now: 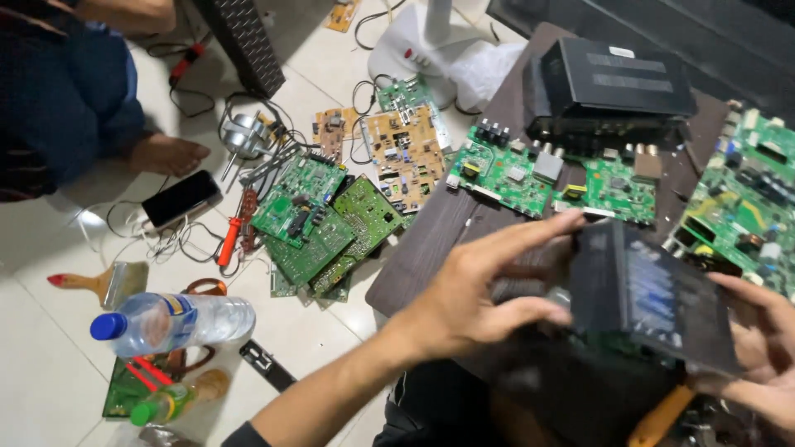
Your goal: The person assembles a small black electronic device by inserting a green circuit board into its casing. They use a screwdriver to secure the board and then attach the top cover to complete the assembly.
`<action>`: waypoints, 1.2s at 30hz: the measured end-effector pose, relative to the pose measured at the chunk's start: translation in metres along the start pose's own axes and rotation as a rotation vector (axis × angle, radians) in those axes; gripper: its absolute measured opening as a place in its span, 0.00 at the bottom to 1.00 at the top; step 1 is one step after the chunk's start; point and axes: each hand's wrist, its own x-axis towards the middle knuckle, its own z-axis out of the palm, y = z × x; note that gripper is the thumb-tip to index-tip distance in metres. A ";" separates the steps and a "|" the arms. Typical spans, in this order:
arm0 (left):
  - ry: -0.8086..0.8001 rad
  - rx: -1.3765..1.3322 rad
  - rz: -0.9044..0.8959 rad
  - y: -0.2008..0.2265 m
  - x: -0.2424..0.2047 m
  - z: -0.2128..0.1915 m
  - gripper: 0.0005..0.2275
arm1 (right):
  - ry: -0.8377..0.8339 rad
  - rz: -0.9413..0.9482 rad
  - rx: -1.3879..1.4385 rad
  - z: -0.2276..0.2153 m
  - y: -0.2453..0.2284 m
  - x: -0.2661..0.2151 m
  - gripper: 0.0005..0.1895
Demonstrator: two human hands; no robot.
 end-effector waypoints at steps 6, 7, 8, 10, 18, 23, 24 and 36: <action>-0.010 -0.256 0.074 0.006 -0.011 0.035 0.45 | 0.021 0.021 0.043 -0.002 -0.003 0.005 0.65; -0.049 -0.282 0.043 0.009 -0.011 0.038 0.46 | 0.069 0.070 0.018 0.007 -0.017 0.001 0.61; -0.054 -0.292 0.040 0.008 -0.014 0.042 0.46 | 0.076 0.079 0.014 0.005 -0.011 0.000 0.61; 0.053 -0.108 0.151 0.006 -0.014 0.053 0.42 | 0.067 0.031 -0.025 -0.005 0.000 -0.002 0.65; 0.223 -0.060 0.207 0.007 -0.014 0.067 0.40 | 0.090 0.188 -0.033 0.012 -0.043 -0.012 0.61; 0.272 -0.029 0.261 0.008 -0.012 0.069 0.37 | -0.042 0.114 0.085 0.006 -0.043 -0.010 0.69; 0.285 -0.040 0.264 0.009 -0.011 0.069 0.37 | -0.072 0.128 -0.011 0.003 -0.043 -0.012 0.65; 0.310 -0.375 0.272 0.002 -0.001 0.071 0.42 | 0.055 0.544 -0.044 0.028 -0.100 -0.029 0.51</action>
